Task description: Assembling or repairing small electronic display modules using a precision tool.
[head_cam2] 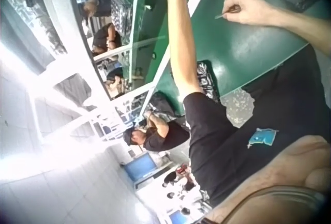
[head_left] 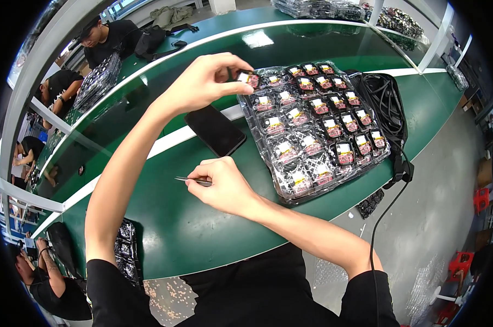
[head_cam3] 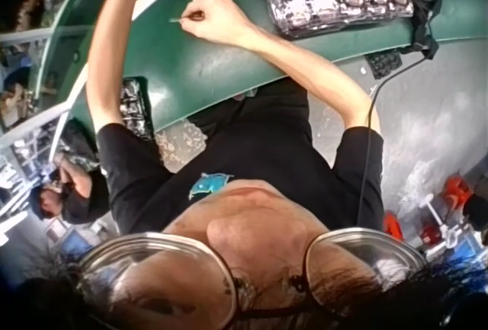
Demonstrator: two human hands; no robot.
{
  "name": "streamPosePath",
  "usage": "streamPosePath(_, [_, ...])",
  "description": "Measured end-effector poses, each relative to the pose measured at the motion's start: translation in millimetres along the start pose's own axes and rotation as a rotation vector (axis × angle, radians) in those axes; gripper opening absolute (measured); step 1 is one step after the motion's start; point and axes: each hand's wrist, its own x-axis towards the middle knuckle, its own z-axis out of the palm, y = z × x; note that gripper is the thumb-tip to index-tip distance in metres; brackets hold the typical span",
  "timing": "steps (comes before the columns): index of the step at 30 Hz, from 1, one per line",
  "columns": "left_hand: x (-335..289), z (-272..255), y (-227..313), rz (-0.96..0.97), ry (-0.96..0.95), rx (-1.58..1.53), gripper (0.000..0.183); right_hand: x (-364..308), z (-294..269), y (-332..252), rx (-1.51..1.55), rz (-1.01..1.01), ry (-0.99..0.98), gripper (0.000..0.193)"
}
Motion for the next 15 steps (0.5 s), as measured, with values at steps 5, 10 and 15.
streamPosePath(5, [67,9,-20,0.114,-0.178,0.207,0.051,0,1,-2,-0.008,-0.007,-0.006,0.016])
streamPosePath(10, [90,23,-22,0.121,-0.276,0.296,0.053,-2,-2,1,-0.014,-0.016,-0.002,0.015])
streamPosePath(15, [76,22,-28,0.081,-0.185,0.181,0.058,0,1,-1,-0.021,-0.027,-0.015,0.016])
